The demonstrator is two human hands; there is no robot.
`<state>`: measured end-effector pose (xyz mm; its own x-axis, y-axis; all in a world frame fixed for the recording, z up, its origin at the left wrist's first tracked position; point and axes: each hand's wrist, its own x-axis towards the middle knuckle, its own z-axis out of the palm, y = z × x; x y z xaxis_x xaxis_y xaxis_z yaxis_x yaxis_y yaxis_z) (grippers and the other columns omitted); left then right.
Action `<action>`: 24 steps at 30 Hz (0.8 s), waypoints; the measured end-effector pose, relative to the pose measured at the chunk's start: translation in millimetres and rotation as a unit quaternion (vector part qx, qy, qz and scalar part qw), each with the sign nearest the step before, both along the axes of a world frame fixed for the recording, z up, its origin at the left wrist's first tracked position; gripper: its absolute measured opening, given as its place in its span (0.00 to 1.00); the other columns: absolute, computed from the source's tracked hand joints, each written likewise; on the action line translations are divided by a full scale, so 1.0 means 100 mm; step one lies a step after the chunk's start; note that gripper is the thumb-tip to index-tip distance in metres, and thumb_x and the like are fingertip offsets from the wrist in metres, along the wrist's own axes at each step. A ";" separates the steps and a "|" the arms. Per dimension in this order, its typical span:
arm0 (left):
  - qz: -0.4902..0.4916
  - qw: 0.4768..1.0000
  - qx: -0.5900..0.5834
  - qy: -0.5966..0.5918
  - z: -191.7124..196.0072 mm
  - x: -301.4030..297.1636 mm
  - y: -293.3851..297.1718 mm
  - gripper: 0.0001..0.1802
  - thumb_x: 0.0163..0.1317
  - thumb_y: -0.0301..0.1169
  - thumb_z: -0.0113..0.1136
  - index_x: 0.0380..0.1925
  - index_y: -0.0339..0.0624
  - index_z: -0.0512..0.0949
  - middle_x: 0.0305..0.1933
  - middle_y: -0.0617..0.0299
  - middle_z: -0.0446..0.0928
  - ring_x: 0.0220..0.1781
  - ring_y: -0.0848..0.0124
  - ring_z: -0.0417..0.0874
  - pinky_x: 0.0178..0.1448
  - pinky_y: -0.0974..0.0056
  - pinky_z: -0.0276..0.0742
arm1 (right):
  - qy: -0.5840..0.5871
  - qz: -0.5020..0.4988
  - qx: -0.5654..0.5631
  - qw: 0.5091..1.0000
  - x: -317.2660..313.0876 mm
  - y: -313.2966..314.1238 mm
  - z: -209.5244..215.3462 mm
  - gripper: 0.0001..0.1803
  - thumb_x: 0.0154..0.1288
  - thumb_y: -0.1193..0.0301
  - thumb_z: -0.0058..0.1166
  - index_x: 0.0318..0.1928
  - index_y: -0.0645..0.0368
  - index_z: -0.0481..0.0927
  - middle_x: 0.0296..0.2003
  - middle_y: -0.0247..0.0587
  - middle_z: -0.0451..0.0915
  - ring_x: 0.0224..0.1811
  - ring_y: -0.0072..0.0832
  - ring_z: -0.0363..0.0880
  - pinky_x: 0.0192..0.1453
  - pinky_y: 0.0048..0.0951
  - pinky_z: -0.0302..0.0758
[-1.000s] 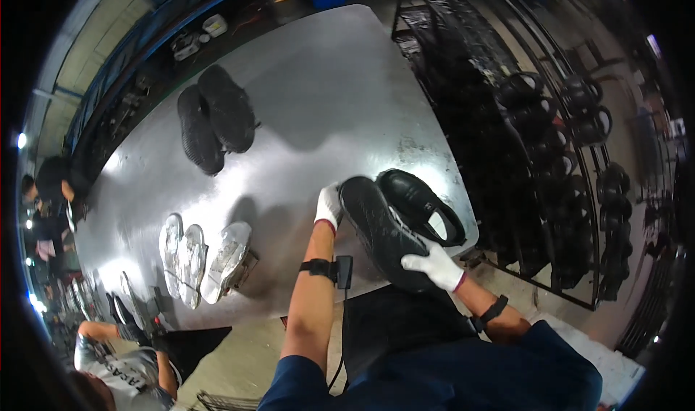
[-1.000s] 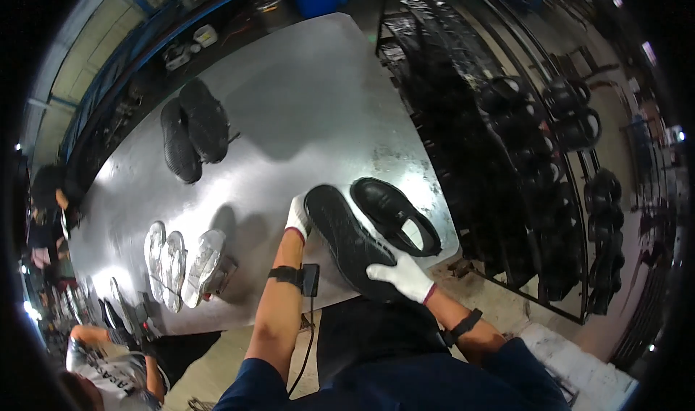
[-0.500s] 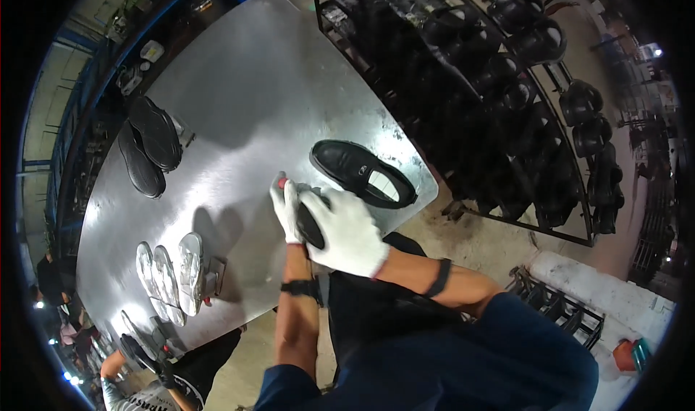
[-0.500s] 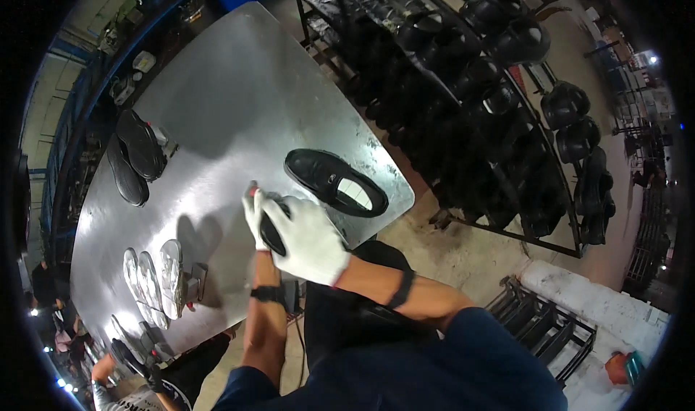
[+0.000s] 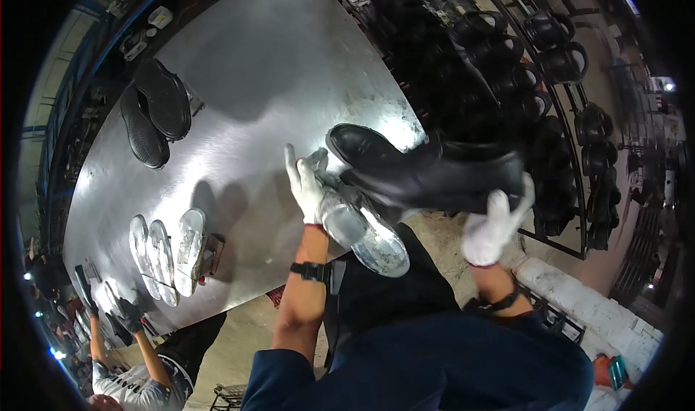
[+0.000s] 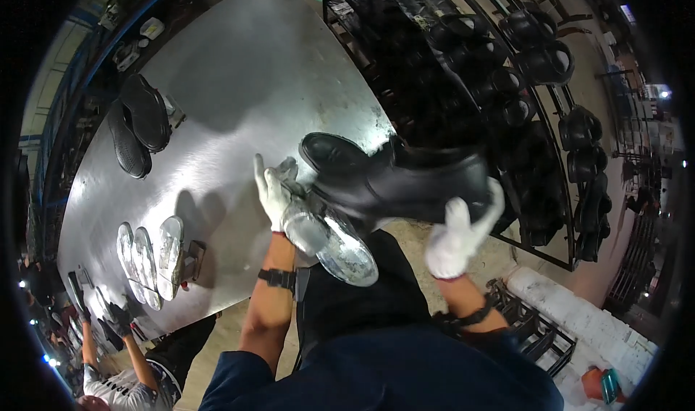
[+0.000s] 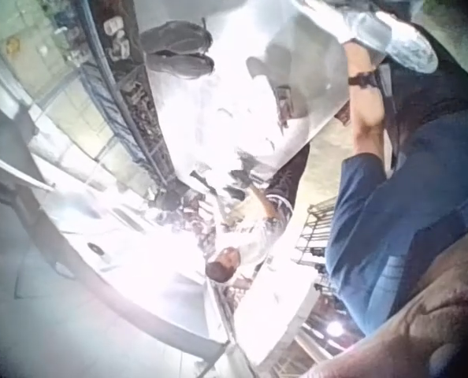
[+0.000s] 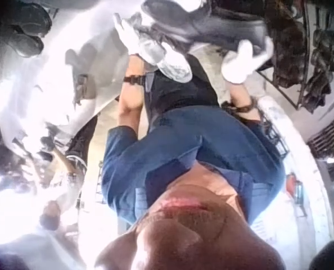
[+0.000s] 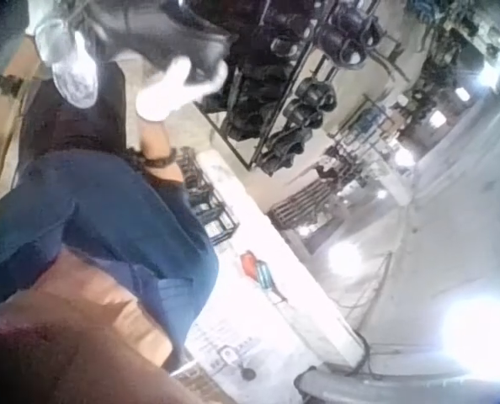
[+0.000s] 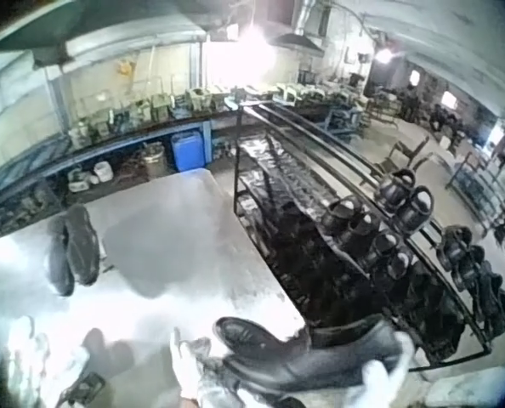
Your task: Cleaning and preparing shoe soles at a manufacturing station.
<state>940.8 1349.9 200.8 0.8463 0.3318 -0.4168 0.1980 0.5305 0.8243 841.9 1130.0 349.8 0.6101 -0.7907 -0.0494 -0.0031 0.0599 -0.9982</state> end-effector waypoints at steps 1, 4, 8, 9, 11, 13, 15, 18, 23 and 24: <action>0.008 0.996 -0.076 0.049 -0.14 0.10 -0.06 0.26 0.84 0.35 0.48 0.79 0.46 0.64 0.40 0.58 0.81 0.30 0.72 0.81 0.35 0.68 0.80 | 0.046 -0.018 0.027 0.998 0.02 0.03 -0.23 0.36 0.76 0.69 0.56 0.79 0.57 0.59 0.57 0.42 0.76 0.50 0.25 0.77 0.50 0.24 0.79; -0.013 0.985 0.171 0.005 -1.27 0.14 0.39 0.21 0.84 0.38 0.47 0.66 0.37 0.76 0.48 0.54 0.83 0.38 0.69 0.84 0.43 0.62 0.83 | 0.164 0.218 -0.110 0.956 -0.05 0.49 -1.17 0.41 0.66 0.72 0.69 0.76 0.63 0.64 0.56 0.41 0.77 0.56 0.25 0.77 0.60 0.29 0.78; -0.099 0.993 0.063 0.034 -1.29 -0.11 0.23 0.19 0.83 0.36 0.50 0.48 0.28 0.81 0.40 0.53 0.84 0.40 0.68 0.82 0.52 0.62 0.79 | 0.256 0.380 -0.237 0.857 0.22 0.37 -1.19 0.45 0.57 0.75 0.67 0.76 0.66 0.65 0.65 0.54 0.75 0.66 0.42 0.78 0.70 0.33 0.75; -0.107 0.994 -0.001 0.023 -1.25 -0.19 0.26 0.19 0.83 0.36 0.51 0.44 0.28 0.81 0.37 0.52 0.84 0.40 0.69 0.80 0.52 0.62 0.79 | 0.271 0.446 -0.243 0.817 0.25 0.26 -1.29 0.46 0.56 0.72 0.65 0.76 0.69 0.64 0.70 0.60 0.71 0.72 0.48 0.72 0.75 0.36 0.71; -0.218 0.952 0.214 -0.012 -1.26 -0.46 0.61 0.19 0.83 0.35 0.49 0.50 0.27 0.81 0.49 0.46 0.86 0.51 0.61 0.85 0.61 0.59 0.79 | 0.277 0.548 -0.208 0.761 0.40 0.11 -1.35 0.45 0.58 0.69 0.58 0.76 0.71 0.64 0.73 0.66 0.69 0.79 0.51 0.68 0.80 0.37 0.66; -0.236 0.932 0.275 -0.026 -0.74 -0.78 0.34 0.25 0.84 0.40 0.44 0.68 0.31 0.74 0.73 0.44 0.74 0.72 0.58 0.78 0.76 0.57 0.71 | 0.312 0.537 -0.059 0.781 0.56 -0.31 -1.26 0.45 0.58 0.68 0.58 0.76 0.72 0.64 0.73 0.66 0.71 0.79 0.49 0.67 0.82 0.36 0.64; -0.257 0.947 0.191 -0.009 -0.34 -1.21 0.22 0.29 0.85 0.42 0.42 0.76 0.33 0.67 0.80 0.46 0.68 0.76 0.59 0.74 0.79 0.57 0.68 | 0.329 0.597 -0.164 0.713 0.80 -0.51 -1.29 0.48 0.58 0.67 0.56 0.78 0.74 0.58 0.74 0.66 0.69 0.79 0.47 0.68 0.80 0.34 0.64; -0.228 0.958 -0.117 0.132 -0.03 -1.43 0.06 0.38 0.72 0.41 0.63 0.76 0.35 0.64 0.70 0.52 0.75 0.71 0.62 0.77 0.76 0.56 0.70 | 0.340 0.660 0.092 0.664 1.29 -0.20 -0.94 0.57 0.69 0.57 0.67 0.83 0.73 0.45 0.76 0.56 0.66 0.79 0.34 0.63 0.83 0.31 0.58; -0.180 0.963 -0.170 0.104 -0.14 -1.12 0.03 0.33 0.67 0.39 0.66 0.69 0.37 0.70 0.57 0.54 0.81 0.56 0.62 0.86 0.62 0.54 0.84 | 0.276 0.587 -0.215 0.730 1.63 0.20 -1.40 0.55 0.61 0.48 0.73 0.75 0.73 0.63 0.72 0.63 0.70 0.79 0.47 0.66 0.83 0.39 0.62; -0.148 0.968 -0.185 0.083 -0.17 -1.07 0.03 0.34 0.67 0.38 0.65 0.69 0.36 0.69 0.57 0.53 0.81 0.55 0.60 0.86 0.62 0.52 0.85 | 0.268 0.567 -0.201 0.752 1.70 0.27 -1.47 0.55 0.60 0.49 0.74 0.76 0.72 0.63 0.72 0.63 0.69 0.78 0.48 0.66 0.83 0.40 0.61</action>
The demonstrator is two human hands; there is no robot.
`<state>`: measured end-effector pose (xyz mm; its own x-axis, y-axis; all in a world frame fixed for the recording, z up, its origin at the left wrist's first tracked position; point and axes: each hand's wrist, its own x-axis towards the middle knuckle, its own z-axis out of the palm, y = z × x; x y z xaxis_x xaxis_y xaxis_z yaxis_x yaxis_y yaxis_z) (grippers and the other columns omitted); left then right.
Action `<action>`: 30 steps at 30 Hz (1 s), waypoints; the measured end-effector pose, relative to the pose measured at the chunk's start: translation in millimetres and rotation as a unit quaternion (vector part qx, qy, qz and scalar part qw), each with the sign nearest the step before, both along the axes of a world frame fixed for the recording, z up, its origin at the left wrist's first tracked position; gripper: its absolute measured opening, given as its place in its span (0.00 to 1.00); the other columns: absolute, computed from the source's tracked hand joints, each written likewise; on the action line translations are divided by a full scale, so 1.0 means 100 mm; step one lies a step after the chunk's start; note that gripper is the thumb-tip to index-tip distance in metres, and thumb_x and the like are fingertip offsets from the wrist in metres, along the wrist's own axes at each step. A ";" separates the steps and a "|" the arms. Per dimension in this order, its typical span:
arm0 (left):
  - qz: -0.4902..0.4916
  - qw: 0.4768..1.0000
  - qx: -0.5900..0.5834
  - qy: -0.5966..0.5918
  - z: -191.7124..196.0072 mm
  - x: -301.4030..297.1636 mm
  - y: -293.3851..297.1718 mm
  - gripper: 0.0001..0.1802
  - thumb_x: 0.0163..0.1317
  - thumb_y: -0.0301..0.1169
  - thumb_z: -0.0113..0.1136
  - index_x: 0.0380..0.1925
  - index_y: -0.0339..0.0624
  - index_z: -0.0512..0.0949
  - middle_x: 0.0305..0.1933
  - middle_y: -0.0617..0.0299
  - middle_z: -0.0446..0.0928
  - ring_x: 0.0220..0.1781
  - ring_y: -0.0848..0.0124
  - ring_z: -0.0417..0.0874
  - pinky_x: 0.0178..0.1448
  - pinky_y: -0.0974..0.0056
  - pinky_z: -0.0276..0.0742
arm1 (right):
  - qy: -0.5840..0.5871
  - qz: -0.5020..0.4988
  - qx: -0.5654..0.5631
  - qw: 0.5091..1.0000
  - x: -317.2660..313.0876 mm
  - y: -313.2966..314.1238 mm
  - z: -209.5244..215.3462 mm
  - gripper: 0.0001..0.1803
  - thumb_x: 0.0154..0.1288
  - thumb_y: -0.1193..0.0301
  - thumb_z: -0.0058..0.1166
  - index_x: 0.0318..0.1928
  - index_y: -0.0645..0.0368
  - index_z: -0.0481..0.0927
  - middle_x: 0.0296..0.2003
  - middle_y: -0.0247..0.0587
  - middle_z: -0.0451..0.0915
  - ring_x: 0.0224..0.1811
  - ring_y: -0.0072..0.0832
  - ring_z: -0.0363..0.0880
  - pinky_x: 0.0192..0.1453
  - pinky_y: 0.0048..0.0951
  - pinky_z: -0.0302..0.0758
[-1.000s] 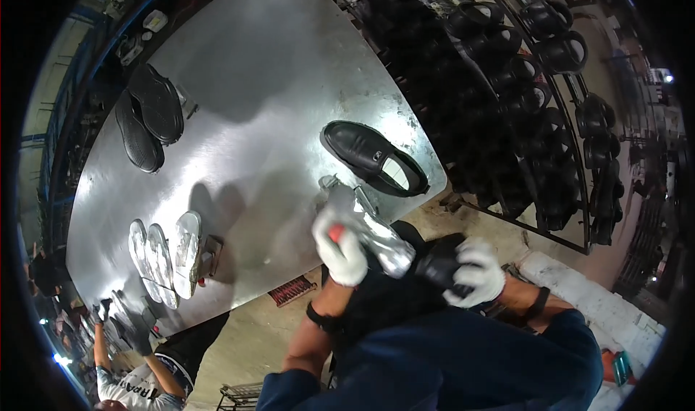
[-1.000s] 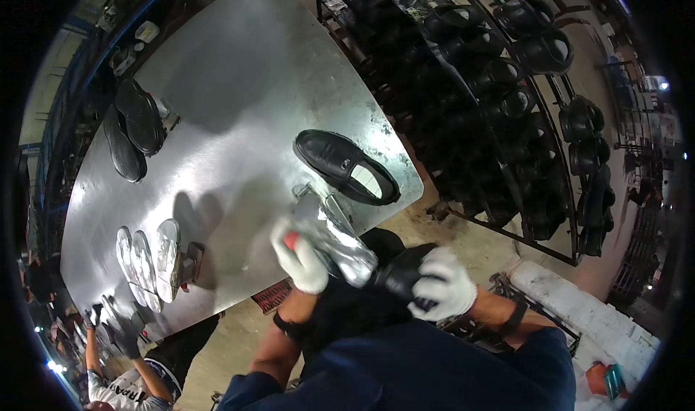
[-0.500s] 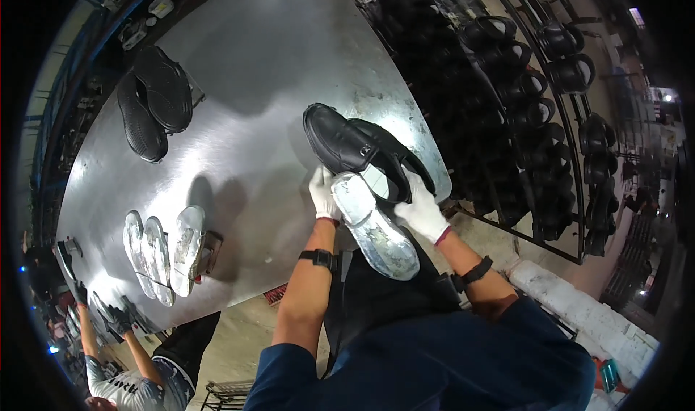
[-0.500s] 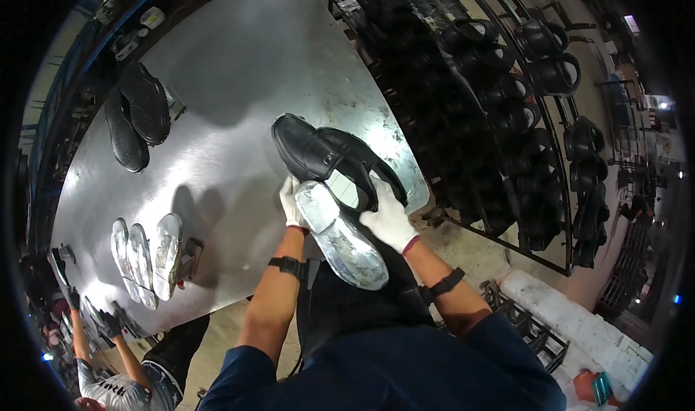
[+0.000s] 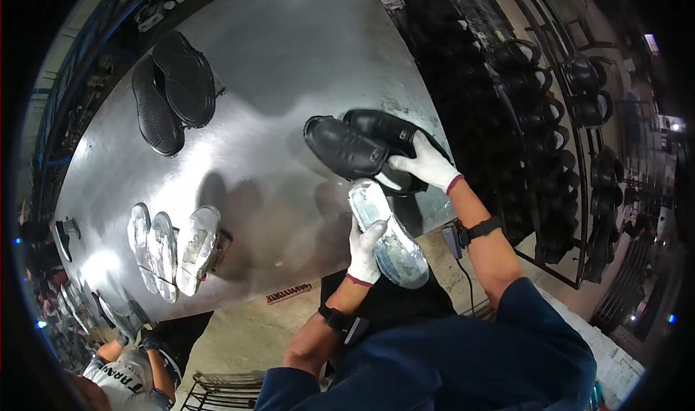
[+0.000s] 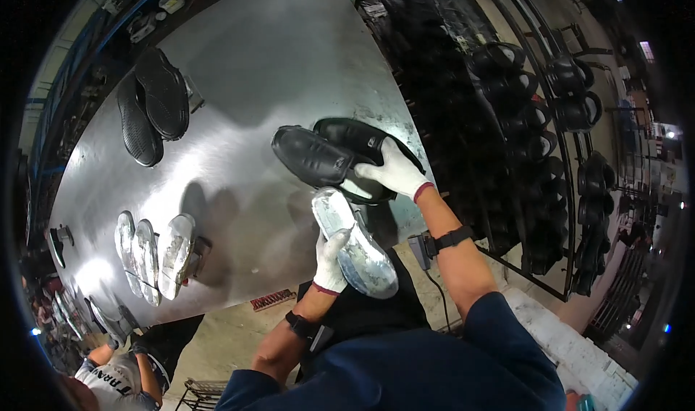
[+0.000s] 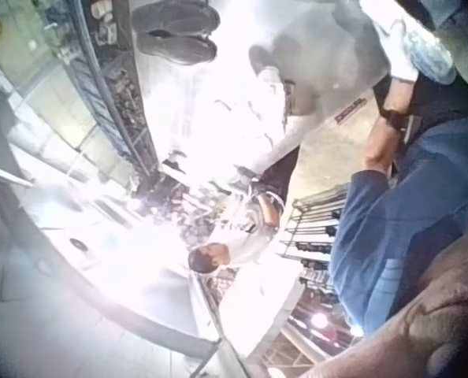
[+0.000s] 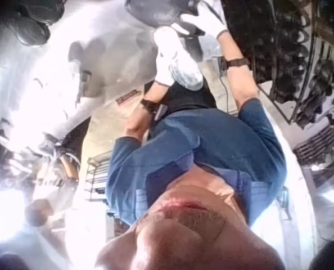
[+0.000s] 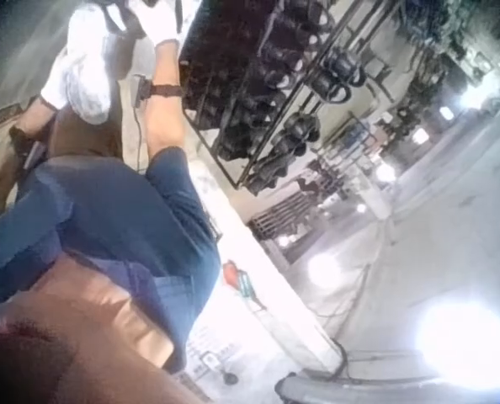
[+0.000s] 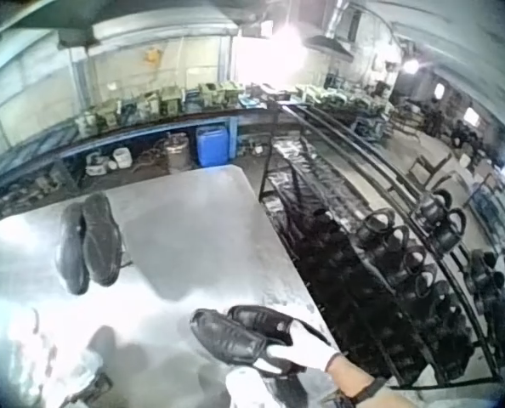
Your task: Cleaning and preparing shoe soles at a manufacturing station.
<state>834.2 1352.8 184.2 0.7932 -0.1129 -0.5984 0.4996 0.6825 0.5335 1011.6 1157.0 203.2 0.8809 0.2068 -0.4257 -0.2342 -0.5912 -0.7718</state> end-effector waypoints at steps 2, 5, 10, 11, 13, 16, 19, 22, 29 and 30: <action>0.083 0.996 -0.012 -0.018 -0.03 0.14 0.08 0.34 0.67 0.38 0.65 0.70 0.37 0.68 0.58 0.53 0.80 0.56 0.58 0.86 0.63 0.50 0.85 | -0.001 -0.037 -0.048 0.998 0.17 0.23 0.03 0.57 0.58 0.49 0.74 0.77 0.69 0.62 0.75 0.64 0.65 0.79 0.48 0.66 0.84 0.42 0.61; 0.179 0.980 -0.082 -0.010 -0.13 0.32 0.41 0.37 0.69 0.47 0.66 0.71 0.40 0.67 0.64 0.54 0.77 0.66 0.55 0.79 0.72 0.46 0.77 | 0.034 -0.024 -0.161 0.986 0.31 0.65 0.11 0.56 0.59 0.51 0.72 0.78 0.71 0.60 0.77 0.69 0.59 0.75 0.56 0.71 0.81 0.44 0.67; 0.272 0.961 -0.038 -0.015 0.24 0.76 1.20 0.37 0.72 0.53 0.60 0.71 0.43 0.69 0.67 0.51 0.75 0.68 0.52 0.78 0.72 0.41 0.76 | -0.069 0.088 -0.232 0.966 0.38 0.93 -0.11 0.33 0.62 0.62 0.64 0.63 0.70 0.78 0.63 0.74 0.75 0.66 0.62 0.77 0.71 0.51 0.77; 0.286 0.957 -0.030 -0.030 0.28 0.82 1.37 0.39 0.70 0.55 0.60 0.72 0.42 0.68 0.67 0.49 0.75 0.68 0.50 0.78 0.72 0.40 0.76 | -0.050 0.109 -0.260 0.958 0.36 1.05 0.02 0.28 0.62 0.64 0.62 0.58 0.71 0.80 0.59 0.73 0.79 0.60 0.60 0.82 0.66 0.51 0.80; 0.300 0.953 0.004 -0.035 0.23 0.90 1.60 0.40 0.69 0.59 0.61 0.71 0.44 0.69 0.67 0.49 0.76 0.67 0.49 0.78 0.71 0.40 0.77 | -0.080 0.104 -0.273 0.953 0.28 1.05 -0.11 0.21 0.63 0.65 0.61 0.51 0.69 0.83 0.46 0.67 0.85 0.49 0.58 0.87 0.56 0.52 0.84; 0.304 0.946 0.109 0.018 0.10 0.93 1.66 0.40 0.71 0.60 0.59 0.72 0.45 0.69 0.69 0.51 0.74 0.69 0.50 0.76 0.73 0.40 0.75 | -0.060 0.123 -0.271 0.953 0.33 0.80 -0.39 0.15 0.62 0.65 0.60 0.43 0.65 0.86 0.38 0.61 0.87 0.44 0.57 0.88 0.53 0.55 0.84; 0.241 0.965 -0.104 -0.025 0.05 0.77 1.93 0.40 0.71 0.59 0.59 0.74 0.46 0.68 0.73 0.52 0.71 0.73 0.50 0.73 0.76 0.35 0.71 | -0.104 0.060 -0.181 0.976 0.43 0.68 -0.42 0.13 0.62 0.68 0.60 0.41 0.65 0.86 0.37 0.61 0.87 0.44 0.59 0.87 0.54 0.57 0.83; 0.275 0.961 0.021 -0.023 0.12 0.79 1.98 0.42 0.70 0.60 0.57 0.76 0.47 0.68 0.76 0.51 0.70 0.76 0.49 0.72 0.79 0.33 0.69 | -0.101 -0.070 -0.170 0.978 0.85 0.31 -0.05 0.13 0.64 0.68 0.59 0.37 0.69 0.85 0.35 0.68 0.84 0.43 0.63 0.85 0.52 0.58 0.81; 0.271 0.950 0.152 -0.026 0.30 0.80 1.81 0.43 0.72 0.63 0.50 0.78 0.48 0.66 0.74 0.49 0.72 0.73 0.47 0.75 0.78 0.36 0.72 | -0.131 -0.402 -0.129 0.897 3.28 -1.64 -0.14 0.27 0.68 0.61 0.55 0.55 0.75 0.83 0.51 0.76 0.83 0.57 0.62 0.85 0.59 0.51 0.79; 0.243 0.958 0.141 -0.050 0.35 0.74 2.04 0.44 0.72 0.64 0.50 0.78 0.48 0.66 0.74 0.48 0.72 0.71 0.48 0.76 0.77 0.38 0.74 | -0.092 -0.395 -0.140 0.903 3.59 -1.63 -0.31 0.26 0.69 0.62 0.55 0.56 0.72 0.83 0.52 0.71 0.84 0.58 0.59 0.85 0.60 0.49 0.79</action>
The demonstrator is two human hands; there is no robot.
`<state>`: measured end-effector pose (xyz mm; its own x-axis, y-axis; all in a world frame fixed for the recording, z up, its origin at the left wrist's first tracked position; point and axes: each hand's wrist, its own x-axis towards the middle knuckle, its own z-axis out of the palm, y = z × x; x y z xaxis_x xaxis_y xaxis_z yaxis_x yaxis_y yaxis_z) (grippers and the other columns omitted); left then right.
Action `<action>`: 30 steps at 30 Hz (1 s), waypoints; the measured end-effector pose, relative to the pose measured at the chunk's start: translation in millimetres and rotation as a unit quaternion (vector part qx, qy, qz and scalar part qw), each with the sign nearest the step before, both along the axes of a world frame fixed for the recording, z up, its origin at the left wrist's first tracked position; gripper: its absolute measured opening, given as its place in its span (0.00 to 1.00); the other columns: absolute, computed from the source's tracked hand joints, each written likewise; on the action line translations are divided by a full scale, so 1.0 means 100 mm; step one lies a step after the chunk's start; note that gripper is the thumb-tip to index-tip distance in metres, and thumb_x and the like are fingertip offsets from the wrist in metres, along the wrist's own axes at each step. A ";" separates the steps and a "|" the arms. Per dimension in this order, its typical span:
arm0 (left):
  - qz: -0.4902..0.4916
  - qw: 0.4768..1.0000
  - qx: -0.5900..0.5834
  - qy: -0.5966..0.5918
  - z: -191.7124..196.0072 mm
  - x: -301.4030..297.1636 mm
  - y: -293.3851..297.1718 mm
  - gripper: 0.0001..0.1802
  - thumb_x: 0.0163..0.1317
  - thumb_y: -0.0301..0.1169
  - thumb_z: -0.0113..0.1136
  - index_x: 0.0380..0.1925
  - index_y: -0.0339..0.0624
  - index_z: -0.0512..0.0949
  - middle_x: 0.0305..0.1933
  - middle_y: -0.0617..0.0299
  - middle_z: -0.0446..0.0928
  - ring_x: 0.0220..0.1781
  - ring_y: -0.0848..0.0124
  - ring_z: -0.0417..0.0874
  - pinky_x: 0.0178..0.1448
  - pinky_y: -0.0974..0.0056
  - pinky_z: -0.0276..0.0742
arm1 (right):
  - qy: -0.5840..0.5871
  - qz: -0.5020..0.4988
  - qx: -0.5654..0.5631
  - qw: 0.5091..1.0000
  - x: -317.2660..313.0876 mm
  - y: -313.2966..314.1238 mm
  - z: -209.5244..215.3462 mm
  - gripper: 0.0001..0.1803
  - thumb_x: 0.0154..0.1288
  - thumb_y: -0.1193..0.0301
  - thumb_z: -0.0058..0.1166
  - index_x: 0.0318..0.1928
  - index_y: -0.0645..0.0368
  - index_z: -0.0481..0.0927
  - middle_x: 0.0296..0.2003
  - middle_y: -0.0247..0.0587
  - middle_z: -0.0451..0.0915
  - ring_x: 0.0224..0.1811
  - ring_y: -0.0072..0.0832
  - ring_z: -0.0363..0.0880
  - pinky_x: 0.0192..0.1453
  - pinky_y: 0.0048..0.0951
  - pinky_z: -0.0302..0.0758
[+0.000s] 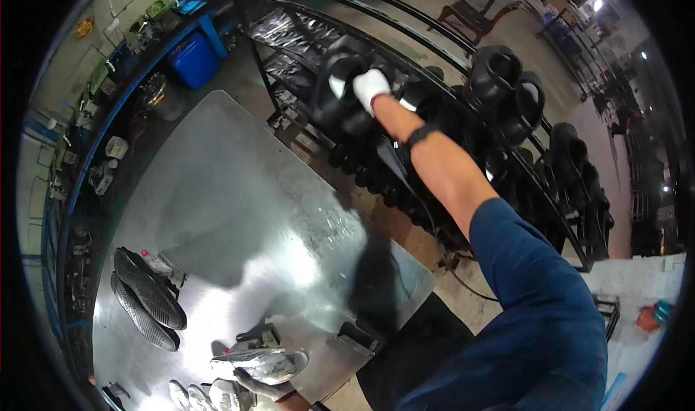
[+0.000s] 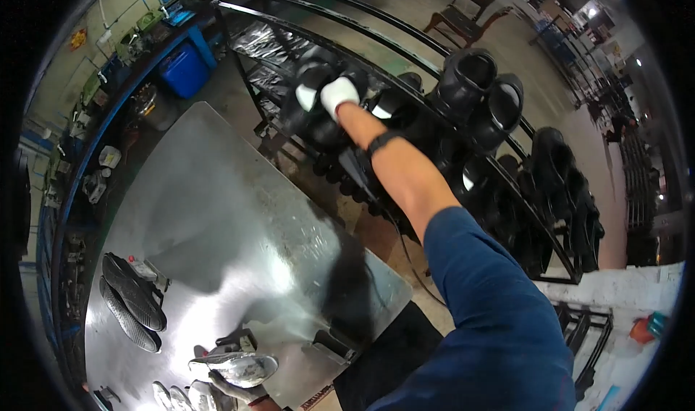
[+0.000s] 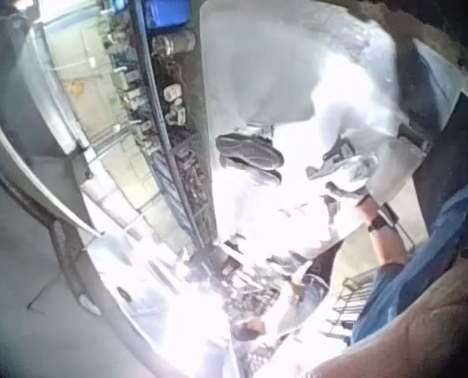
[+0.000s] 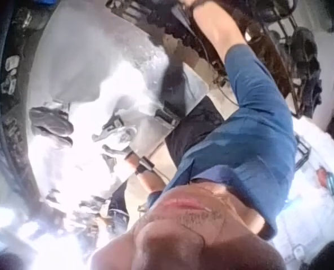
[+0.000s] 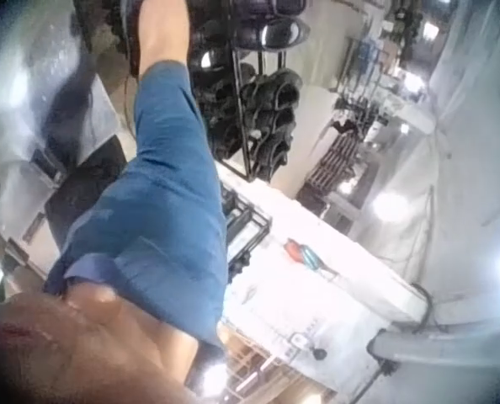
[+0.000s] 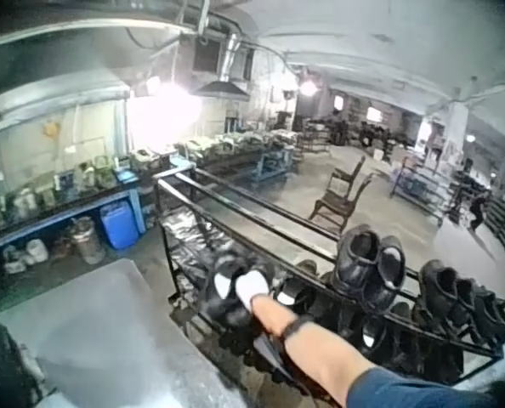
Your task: Cleaning and preparing shoe soles at a manufacturing station.
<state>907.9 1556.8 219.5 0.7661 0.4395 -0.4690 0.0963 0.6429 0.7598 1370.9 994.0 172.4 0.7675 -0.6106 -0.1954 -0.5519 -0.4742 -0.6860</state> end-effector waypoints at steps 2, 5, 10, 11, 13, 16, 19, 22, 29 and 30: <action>0.038 0.998 -0.048 0.022 -0.18 0.37 -0.61 0.42 0.73 0.64 0.49 0.73 0.44 0.70 0.66 0.49 0.78 0.69 0.51 0.78 0.74 0.41 0.77 | 0.024 -0.039 -0.085 0.995 0.53 -1.84 -0.15 0.25 0.69 0.62 0.55 0.58 0.69 0.84 0.54 0.67 0.85 0.59 0.57 0.85 0.61 0.47 0.80; -0.085 0.988 -0.087 -0.099 -0.27 0.47 -0.51 0.38 0.75 0.60 0.48 0.67 0.39 0.73 0.59 0.50 0.81 0.62 0.54 0.81 0.69 0.45 0.79 | -0.113 0.185 -0.511 0.832 1.30 -2.50 0.22 0.19 0.72 0.62 0.49 0.48 0.57 0.91 0.53 0.54 0.88 0.58 0.52 0.87 0.61 0.46 0.83; 0.175 0.967 0.165 0.085 0.12 -0.25 0.77 0.33 0.77 0.56 0.53 0.68 0.41 0.73 0.59 0.55 0.80 0.56 0.62 0.84 0.57 0.53 0.85 | -0.177 0.149 -0.165 0.959 0.04 1.33 0.68 0.27 0.69 0.54 0.59 0.60 0.61 0.86 0.58 0.60 0.85 0.64 0.55 0.82 0.70 0.49 0.78; 0.208 0.962 0.122 0.131 0.17 0.48 0.00 0.30 0.76 0.53 0.57 0.67 0.43 0.74 0.61 0.59 0.79 0.60 0.63 0.82 0.62 0.55 0.82 | -0.249 0.180 -0.251 0.918 -0.02 1.09 0.79 0.25 0.75 0.60 0.56 0.62 0.65 0.83 0.62 0.59 0.83 0.67 0.52 0.80 0.74 0.47 0.74; 0.239 0.970 -0.038 0.037 0.00 0.60 -0.14 0.29 0.76 0.52 0.58 0.66 0.44 0.74 0.61 0.58 0.79 0.63 0.61 0.80 0.68 0.52 0.79 | -0.291 0.326 -0.063 0.897 -0.46 2.00 0.72 0.20 0.82 0.65 0.51 0.62 0.67 0.82 0.59 0.54 0.84 0.64 0.45 0.82 0.71 0.40 0.76; 0.277 0.952 -0.106 -0.070 -0.06 0.23 -0.12 0.34 0.73 0.56 0.59 0.66 0.43 0.73 0.60 0.56 0.79 0.62 0.58 0.80 0.71 0.49 0.77 | 0.044 0.570 0.367 0.734 -1.30 3.62 0.37 0.21 0.83 0.67 0.51 0.68 0.65 0.78 0.59 0.45 0.84 0.59 0.29 0.83 0.63 0.31 0.80; 0.382 0.917 -0.107 -0.047 -0.02 -0.21 -0.08 0.36 0.72 0.58 0.60 0.67 0.43 0.72 0.61 0.56 0.79 0.63 0.57 0.80 0.71 0.48 0.76 | 0.172 0.653 0.433 0.597 -2.23 5.06 0.62 0.33 0.82 0.62 0.56 0.78 0.64 0.66 0.69 0.52 0.77 0.72 0.34 0.76 0.73 0.31 0.75; 0.477 0.865 -0.150 -0.031 0.09 -0.41 0.12 0.38 0.71 0.60 0.60 0.69 0.45 0.71 0.64 0.55 0.78 0.65 0.56 0.80 0.72 0.47 0.76 | 0.237 0.663 0.471 0.532 -2.58 6.22 0.85 0.38 0.83 0.57 0.55 0.81 0.64 0.58 0.73 0.51 0.72 0.73 0.34 0.73 0.73 0.36 0.75; 0.539 0.825 -0.159 -0.063 -0.14 -0.43 0.99 0.38 0.73 0.62 0.55 0.72 0.49 0.70 0.67 0.58 0.77 0.67 0.56 0.78 0.74 0.46 0.74 | 0.262 0.636 0.481 0.543 -2.84 8.85 0.82 0.41 0.78 0.52 0.60 0.80 0.61 0.63 0.72 0.43 0.74 0.69 0.32 0.75 0.69 0.38 0.76; 0.548 0.821 -0.151 -0.062 -0.10 -0.40 1.10 0.37 0.74 0.61 0.53 0.72 0.49 0.70 0.68 0.58 0.77 0.68 0.56 0.78 0.74 0.46 0.74 | 0.234 0.658 0.470 0.540 -2.93 9.06 0.87 0.42 0.76 0.51 0.63 0.78 0.64 0.66 0.72 0.43 0.75 0.70 0.33 0.75 0.70 0.41 0.75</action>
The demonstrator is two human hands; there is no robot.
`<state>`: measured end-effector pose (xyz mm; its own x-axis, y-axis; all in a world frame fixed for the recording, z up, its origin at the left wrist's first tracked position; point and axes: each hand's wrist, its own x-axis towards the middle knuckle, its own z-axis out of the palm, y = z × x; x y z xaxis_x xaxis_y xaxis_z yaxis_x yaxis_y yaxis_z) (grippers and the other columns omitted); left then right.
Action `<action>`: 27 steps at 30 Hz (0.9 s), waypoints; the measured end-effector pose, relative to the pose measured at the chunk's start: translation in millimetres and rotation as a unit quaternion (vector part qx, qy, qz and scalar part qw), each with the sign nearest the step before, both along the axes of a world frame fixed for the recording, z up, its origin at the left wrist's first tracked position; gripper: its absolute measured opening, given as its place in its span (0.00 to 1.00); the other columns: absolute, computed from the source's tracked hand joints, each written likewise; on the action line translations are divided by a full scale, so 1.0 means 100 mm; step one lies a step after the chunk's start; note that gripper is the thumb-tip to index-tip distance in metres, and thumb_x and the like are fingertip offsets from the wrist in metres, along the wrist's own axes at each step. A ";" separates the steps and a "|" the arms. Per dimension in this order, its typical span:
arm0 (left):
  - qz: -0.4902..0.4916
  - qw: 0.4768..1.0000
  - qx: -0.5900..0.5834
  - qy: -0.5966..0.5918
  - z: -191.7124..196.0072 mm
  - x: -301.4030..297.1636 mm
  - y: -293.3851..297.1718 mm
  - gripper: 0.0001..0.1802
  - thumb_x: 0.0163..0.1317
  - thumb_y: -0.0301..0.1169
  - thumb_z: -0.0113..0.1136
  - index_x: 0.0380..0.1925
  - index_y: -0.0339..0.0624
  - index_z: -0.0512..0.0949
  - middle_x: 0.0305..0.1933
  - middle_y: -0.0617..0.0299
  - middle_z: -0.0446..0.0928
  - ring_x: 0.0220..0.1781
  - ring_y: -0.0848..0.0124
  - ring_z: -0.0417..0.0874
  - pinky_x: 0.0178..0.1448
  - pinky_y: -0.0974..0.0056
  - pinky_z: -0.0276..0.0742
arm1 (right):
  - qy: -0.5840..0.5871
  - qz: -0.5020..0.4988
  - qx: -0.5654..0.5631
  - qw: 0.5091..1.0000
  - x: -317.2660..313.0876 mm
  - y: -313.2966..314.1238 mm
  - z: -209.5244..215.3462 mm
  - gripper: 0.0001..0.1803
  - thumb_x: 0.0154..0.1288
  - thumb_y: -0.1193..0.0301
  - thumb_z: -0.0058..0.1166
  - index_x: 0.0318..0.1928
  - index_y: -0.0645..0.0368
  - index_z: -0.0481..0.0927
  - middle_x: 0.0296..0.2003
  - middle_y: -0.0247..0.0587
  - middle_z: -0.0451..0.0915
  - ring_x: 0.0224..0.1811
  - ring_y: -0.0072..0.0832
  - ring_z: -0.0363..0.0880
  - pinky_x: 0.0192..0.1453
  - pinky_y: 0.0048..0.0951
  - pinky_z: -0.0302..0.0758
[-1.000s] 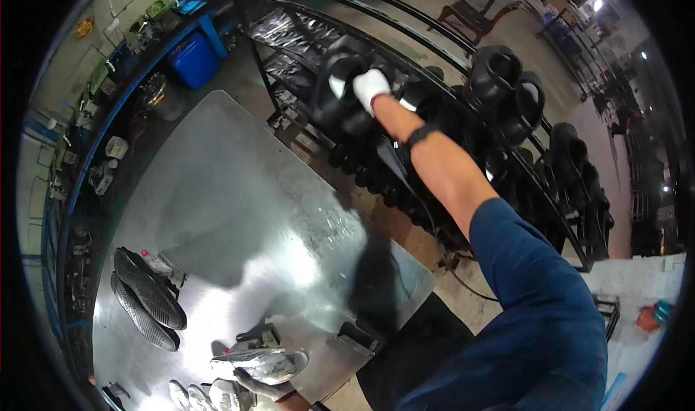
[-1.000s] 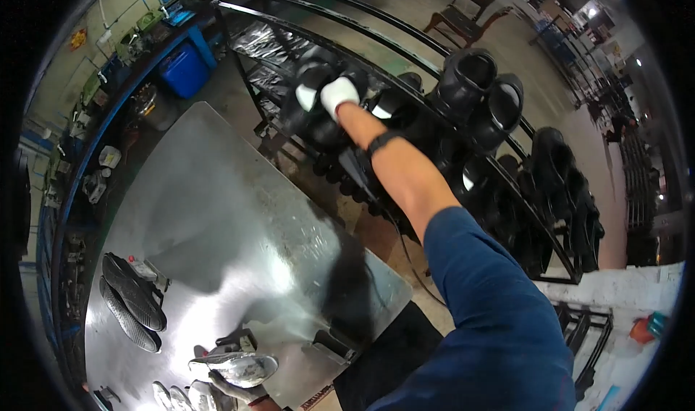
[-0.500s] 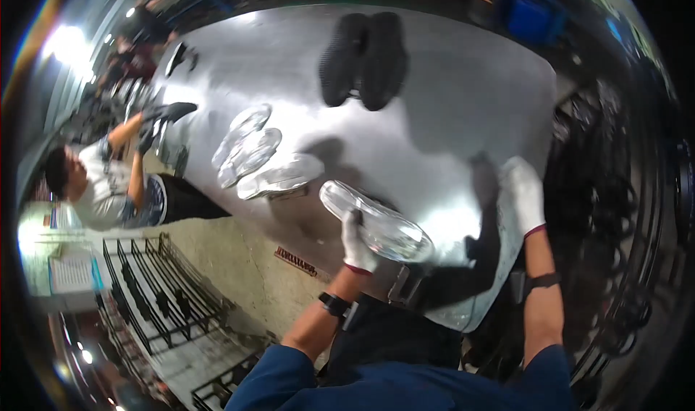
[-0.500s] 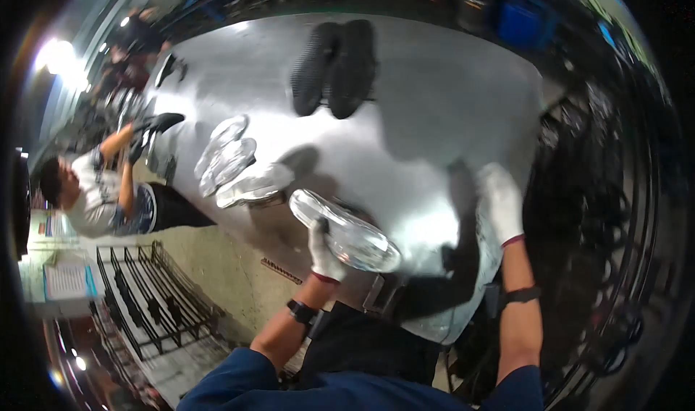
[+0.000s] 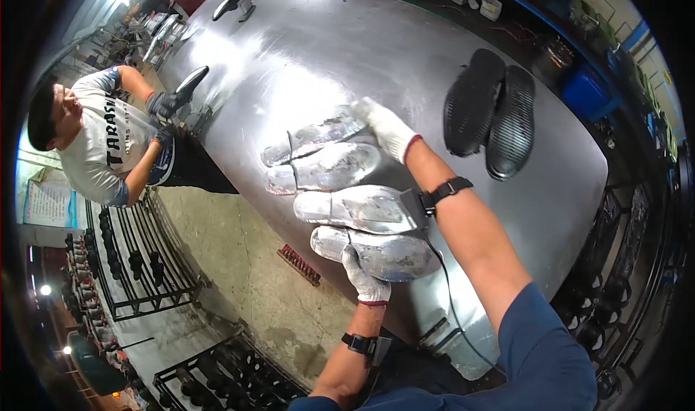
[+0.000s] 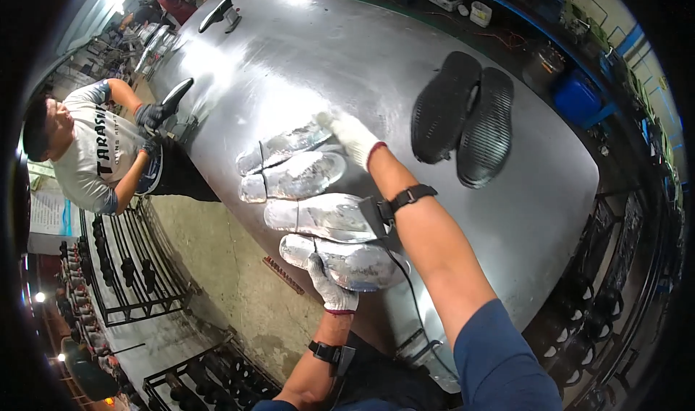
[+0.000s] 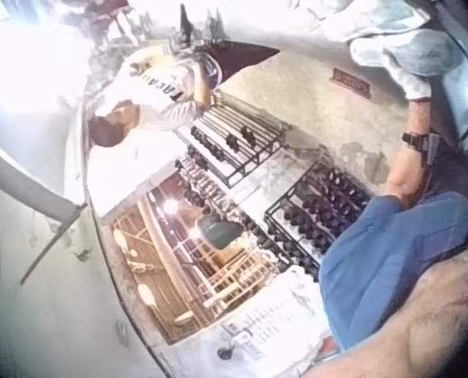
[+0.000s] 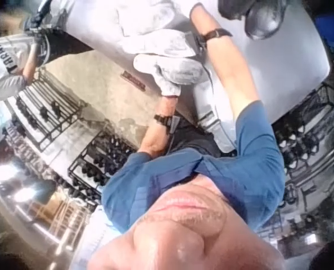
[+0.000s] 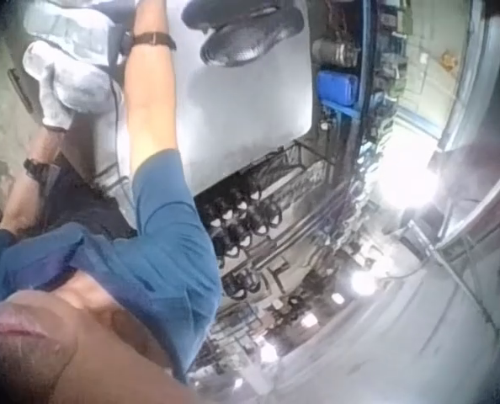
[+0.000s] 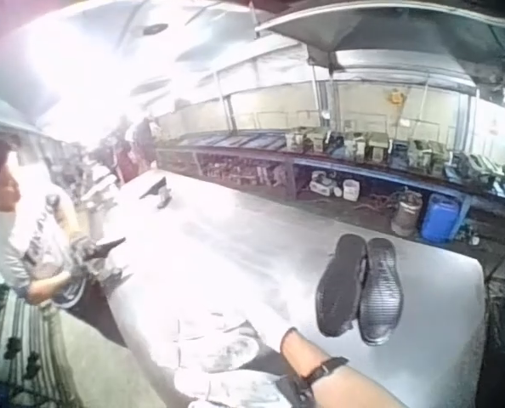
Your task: Cleaning and preparing shoe soles at a manufacturing station.
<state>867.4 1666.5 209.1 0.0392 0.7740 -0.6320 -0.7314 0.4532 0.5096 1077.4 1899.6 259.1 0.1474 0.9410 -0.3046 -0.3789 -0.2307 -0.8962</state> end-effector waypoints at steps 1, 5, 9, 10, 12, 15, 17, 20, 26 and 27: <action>0.011 1.000 0.004 0.007 0.05 0.02 0.09 0.36 0.76 0.60 0.51 0.73 0.49 0.70 0.69 0.59 0.76 0.69 0.56 0.77 0.74 0.47 0.74 | -0.021 0.026 0.034 0.999 -0.08 0.12 -0.06 0.30 0.75 0.59 0.66 0.69 0.65 0.78 0.62 0.43 0.84 0.65 0.30 0.79 0.68 0.37 0.77; 0.063 0.998 0.023 0.015 0.12 0.05 0.13 0.36 0.77 0.58 0.49 0.74 0.45 0.68 0.71 0.57 0.75 0.70 0.57 0.76 0.75 0.49 0.72 | 0.055 0.022 0.013 0.998 -0.11 0.26 0.00 0.20 0.74 0.67 0.67 0.61 0.64 0.83 0.52 0.41 0.88 0.51 0.27 0.86 0.57 0.32 0.83; 0.059 0.998 0.034 0.017 -0.12 -0.10 0.18 0.36 0.77 0.58 0.50 0.74 0.46 0.69 0.71 0.57 0.75 0.70 0.57 0.76 0.75 0.49 0.72 | 0.077 0.012 0.010 0.997 -0.24 0.22 0.04 0.21 0.75 0.68 0.66 0.62 0.64 0.82 0.52 0.42 0.87 0.51 0.28 0.86 0.57 0.33 0.84; 0.046 0.998 0.037 0.023 -0.13 -0.11 0.22 0.36 0.77 0.58 0.50 0.74 0.46 0.69 0.71 0.57 0.75 0.70 0.57 0.76 0.75 0.49 0.72 | 0.087 0.002 0.011 0.996 -0.23 0.21 -0.03 0.20 0.75 0.68 0.65 0.62 0.64 0.81 0.52 0.41 0.87 0.51 0.28 0.86 0.56 0.33 0.84; 0.004 0.999 0.036 0.029 0.03 -0.09 0.33 0.36 0.77 0.59 0.50 0.73 0.47 0.70 0.71 0.57 0.75 0.70 0.58 0.77 0.74 0.49 0.73 | 0.089 -0.010 0.029 0.996 -0.16 0.21 -0.24 0.20 0.75 0.68 0.66 0.62 0.64 0.81 0.52 0.41 0.86 0.52 0.28 0.86 0.56 0.33 0.84; -0.033 0.996 0.078 0.038 -0.10 -0.30 0.57 0.36 0.77 0.60 0.51 0.72 0.47 0.70 0.68 0.56 0.77 0.67 0.57 0.79 0.71 0.47 0.76 | 0.123 -0.023 0.073 0.989 -0.20 0.37 -0.37 0.19 0.75 0.68 0.65 0.60 0.63 0.81 0.52 0.45 0.86 0.52 0.31 0.85 0.53 0.37 0.87; -0.029 0.992 0.106 0.055 -0.20 -0.42 0.71 0.37 0.76 0.60 0.52 0.73 0.45 0.70 0.68 0.56 0.78 0.67 0.57 0.80 0.72 0.47 0.76 | 0.190 0.008 0.094 0.977 -0.31 0.46 -0.44 0.19 0.80 0.69 0.59 0.63 0.65 0.77 0.51 0.43 0.86 0.47 0.30 0.88 0.49 0.40 0.89; -0.031 0.989 0.126 0.075 -0.34 -0.62 1.03 0.39 0.76 0.61 0.51 0.75 0.44 0.68 0.73 0.54 0.74 0.71 0.55 0.77 0.76 0.47 0.72 | 0.184 -0.016 0.087 0.979 -0.50 0.53 -0.34 0.17 0.78 0.75 0.58 0.63 0.66 0.77 0.49 0.45 0.86 0.47 0.33 0.88 0.48 0.40 0.90; -0.056 0.978 0.161 0.117 -0.32 -0.68 1.61 0.41 0.77 0.61 0.48 0.77 0.42 0.66 0.76 0.54 0.72 0.74 0.56 0.74 0.79 0.50 0.69 | 0.077 -0.008 0.163 0.983 -0.48 0.81 -0.48 0.27 0.73 0.80 0.54 0.71 0.60 0.75 0.56 0.43 0.85 0.53 0.30 0.84 0.53 0.38 0.84; -0.065 0.979 0.161 0.109 -0.28 -0.65 1.67 0.41 0.77 0.61 0.49 0.78 0.43 0.64 0.76 0.54 0.72 0.75 0.57 0.74 0.79 0.51 0.68 | 0.072 0.006 0.194 0.978 -0.41 0.78 -0.50 0.32 0.72 0.81 0.55 0.75 0.58 0.71 0.60 0.42 0.83 0.58 0.31 0.82 0.62 0.40 0.83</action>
